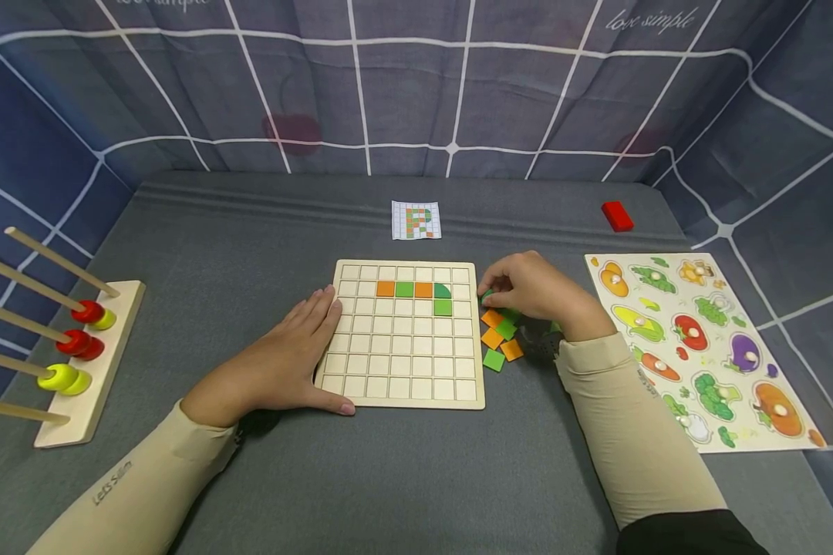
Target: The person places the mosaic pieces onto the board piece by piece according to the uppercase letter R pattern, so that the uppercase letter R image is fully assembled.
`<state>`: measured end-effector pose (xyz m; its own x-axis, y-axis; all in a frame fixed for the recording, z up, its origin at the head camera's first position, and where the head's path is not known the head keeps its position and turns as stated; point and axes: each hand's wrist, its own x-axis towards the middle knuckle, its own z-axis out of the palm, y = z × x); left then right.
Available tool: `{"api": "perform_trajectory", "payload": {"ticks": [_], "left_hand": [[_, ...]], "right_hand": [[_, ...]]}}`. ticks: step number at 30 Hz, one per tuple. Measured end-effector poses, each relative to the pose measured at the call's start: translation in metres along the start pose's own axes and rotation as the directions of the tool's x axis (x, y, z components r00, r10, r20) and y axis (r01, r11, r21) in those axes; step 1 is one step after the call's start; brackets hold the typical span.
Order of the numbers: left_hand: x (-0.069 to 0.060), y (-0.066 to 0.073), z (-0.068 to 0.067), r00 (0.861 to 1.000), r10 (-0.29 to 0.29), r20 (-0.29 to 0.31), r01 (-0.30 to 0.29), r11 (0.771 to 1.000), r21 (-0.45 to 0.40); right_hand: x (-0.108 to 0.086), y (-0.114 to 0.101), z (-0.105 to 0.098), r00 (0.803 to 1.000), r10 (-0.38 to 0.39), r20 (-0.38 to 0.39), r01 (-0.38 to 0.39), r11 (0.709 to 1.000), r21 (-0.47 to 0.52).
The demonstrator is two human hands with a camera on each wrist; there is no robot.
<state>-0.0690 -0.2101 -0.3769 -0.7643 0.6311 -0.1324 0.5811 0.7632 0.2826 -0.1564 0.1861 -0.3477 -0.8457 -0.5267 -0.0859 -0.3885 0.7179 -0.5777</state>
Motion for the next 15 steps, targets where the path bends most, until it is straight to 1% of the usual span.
{"api": "perform_trajectory", "payload": {"ticks": [7,15], "left_hand": [[-0.0002,0.0,-0.0001,1.0,0.001,-0.001,-0.001,1.0,0.003],[0.0,-0.0007,-0.0001,1.0,0.009,-0.005,-0.009,1.0,0.0]], "right_hand": [[-0.0007,0.0005,-0.0018,0.999,0.039,-0.011,-0.039,0.999,0.007],[-0.0013,-0.0005,-0.0026,0.999,0.049,-0.016,-0.048,0.999,0.017]]}}
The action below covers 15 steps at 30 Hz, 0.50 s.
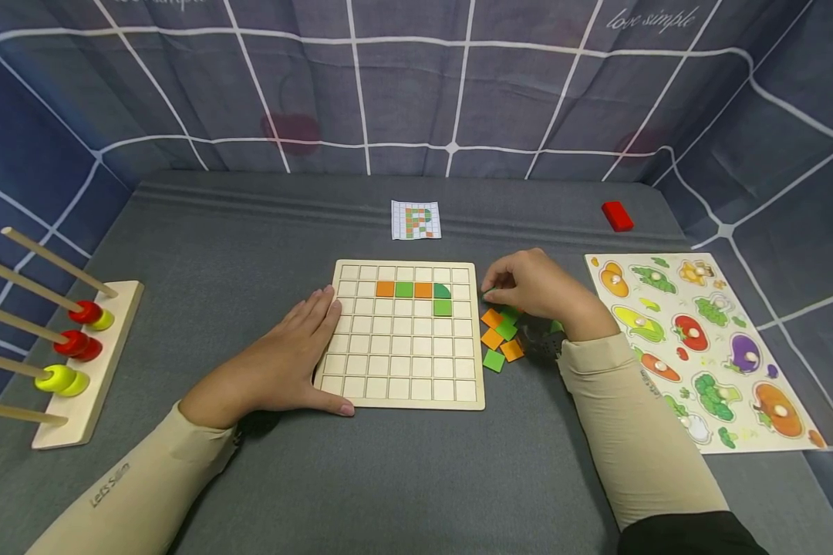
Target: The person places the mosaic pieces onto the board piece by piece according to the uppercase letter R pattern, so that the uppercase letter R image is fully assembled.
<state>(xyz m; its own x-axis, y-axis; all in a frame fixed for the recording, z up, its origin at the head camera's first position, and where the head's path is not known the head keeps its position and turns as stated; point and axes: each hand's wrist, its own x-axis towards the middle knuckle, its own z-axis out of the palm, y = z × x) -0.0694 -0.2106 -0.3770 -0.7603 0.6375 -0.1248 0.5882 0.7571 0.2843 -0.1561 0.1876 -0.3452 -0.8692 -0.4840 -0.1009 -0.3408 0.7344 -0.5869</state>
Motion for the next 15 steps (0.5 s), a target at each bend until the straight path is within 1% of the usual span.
{"api": "perform_trajectory", "payload": {"ticks": [7,15], "left_hand": [[-0.0001,0.0002,-0.0001,1.0,0.006,-0.004,-0.006,1.0,-0.001],[-0.0001,-0.0002,0.0005,1.0,0.001,-0.004,-0.001,1.0,0.005]], "right_hand": [[-0.0013,0.0007,-0.0013,1.0,-0.009,-0.017,0.009,1.0,0.002],[-0.0013,-0.0011,-0.004,1.0,0.003,-0.017,-0.003,1.0,0.0]]}}
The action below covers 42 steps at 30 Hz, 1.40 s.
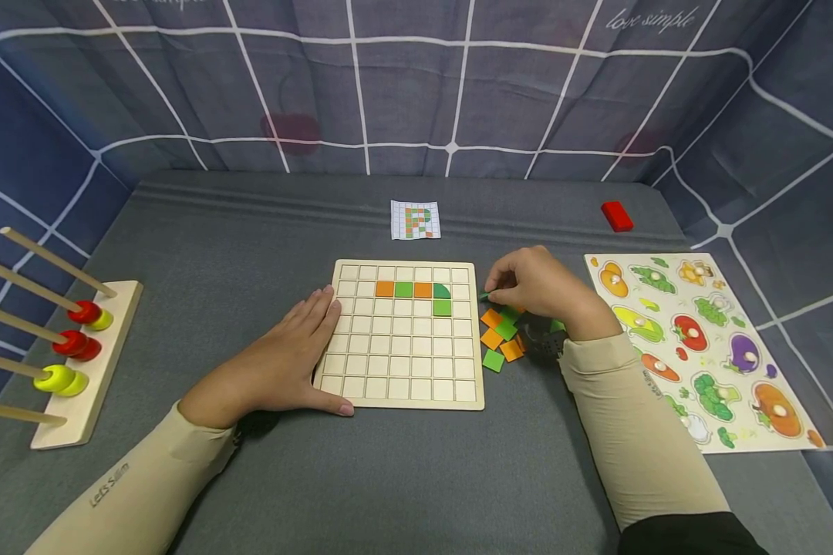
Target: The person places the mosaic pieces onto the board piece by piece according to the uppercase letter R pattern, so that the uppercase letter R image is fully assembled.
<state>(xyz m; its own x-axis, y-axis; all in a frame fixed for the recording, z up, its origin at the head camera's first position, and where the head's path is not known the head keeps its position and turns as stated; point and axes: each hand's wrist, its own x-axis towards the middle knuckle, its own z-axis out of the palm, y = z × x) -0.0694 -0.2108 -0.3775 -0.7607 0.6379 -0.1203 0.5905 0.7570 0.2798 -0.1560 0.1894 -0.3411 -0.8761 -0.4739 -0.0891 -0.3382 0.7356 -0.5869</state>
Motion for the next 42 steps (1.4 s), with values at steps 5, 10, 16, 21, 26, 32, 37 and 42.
{"api": "perform_trajectory", "payload": {"ticks": [5,10,16,21,26,32,37,42], "left_hand": [[0.0,0.001,0.0,1.0,0.0,-0.004,0.0,1.0,-0.005],[0.0,0.001,-0.001,1.0,-0.003,0.0,0.003,1.0,-0.009],[-0.001,0.002,-0.001,1.0,-0.004,0.002,0.004,1.0,-0.005],[-0.001,0.002,-0.001,1.0,-0.005,0.004,0.005,1.0,-0.001],[0.0,0.002,-0.001,1.0,-0.007,0.006,0.007,1.0,-0.002],[0.0,0.002,-0.001,1.0,-0.012,0.006,0.012,1.0,-0.005],[0.0,0.002,-0.001,1.0,-0.012,0.005,0.012,1.0,-0.005],[0.0,0.002,-0.001,1.0,-0.008,0.003,0.008,1.0,-0.003]], "right_hand": [[0.0,-0.004,0.0,1.0,-0.027,-0.008,0.027,1.0,-0.012],[0.0,-0.011,0.002,0.994,-0.105,-0.018,0.106,0.994,0.006],[0.001,-0.017,0.006,0.989,-0.15,-0.016,0.151,0.988,0.041],[0.002,-0.022,0.009,0.987,-0.161,-0.008,0.161,0.986,0.051],[0.003,-0.029,0.014,0.98,-0.197,0.024,0.194,0.978,0.073],[0.004,-0.034,0.019,0.963,-0.266,0.05,0.261,0.962,0.086],[0.005,-0.039,0.022,0.946,-0.315,0.071,0.311,0.948,0.067],[0.006,-0.042,0.027,0.935,-0.344,0.085,0.338,0.938,0.079]]}}
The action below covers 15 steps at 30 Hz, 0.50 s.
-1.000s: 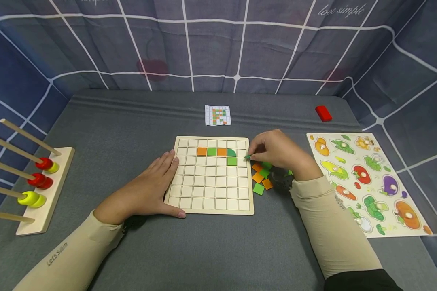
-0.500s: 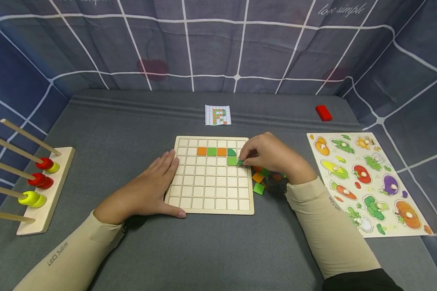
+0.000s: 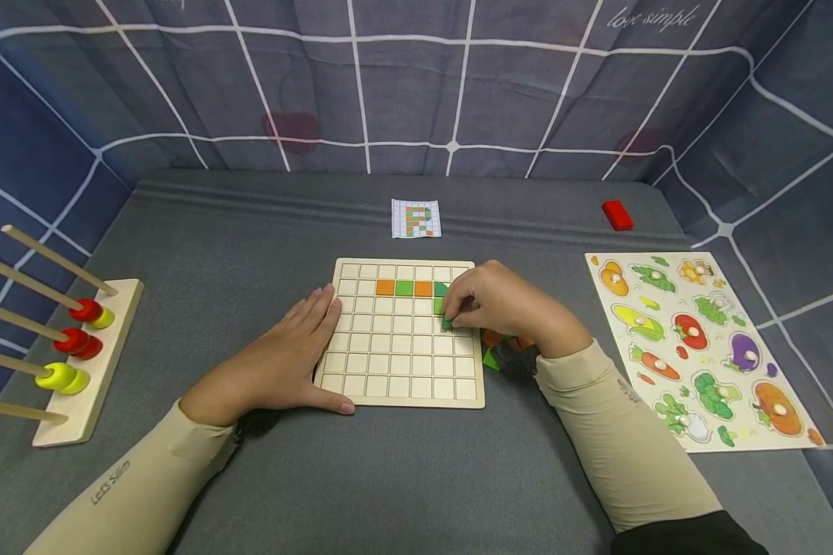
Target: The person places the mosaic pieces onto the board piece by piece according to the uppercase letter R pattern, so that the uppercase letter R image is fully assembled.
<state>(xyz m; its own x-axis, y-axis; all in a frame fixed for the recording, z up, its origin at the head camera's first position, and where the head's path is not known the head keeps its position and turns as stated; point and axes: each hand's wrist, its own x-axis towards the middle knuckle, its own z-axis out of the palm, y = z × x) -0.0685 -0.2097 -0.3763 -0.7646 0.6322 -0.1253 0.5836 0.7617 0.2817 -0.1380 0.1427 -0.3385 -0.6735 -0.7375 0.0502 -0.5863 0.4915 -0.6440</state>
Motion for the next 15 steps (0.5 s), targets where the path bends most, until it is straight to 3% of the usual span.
{"api": "perform_trajectory", "payload": {"ticks": [15], "left_hand": [[-0.0002,-0.0011,0.0002,1.0,0.002,0.002,-0.002,1.0,-0.001]], "right_hand": [[0.004,0.0011,0.0092,1.0,-0.021,0.019,0.02,0.999,0.033]]}}
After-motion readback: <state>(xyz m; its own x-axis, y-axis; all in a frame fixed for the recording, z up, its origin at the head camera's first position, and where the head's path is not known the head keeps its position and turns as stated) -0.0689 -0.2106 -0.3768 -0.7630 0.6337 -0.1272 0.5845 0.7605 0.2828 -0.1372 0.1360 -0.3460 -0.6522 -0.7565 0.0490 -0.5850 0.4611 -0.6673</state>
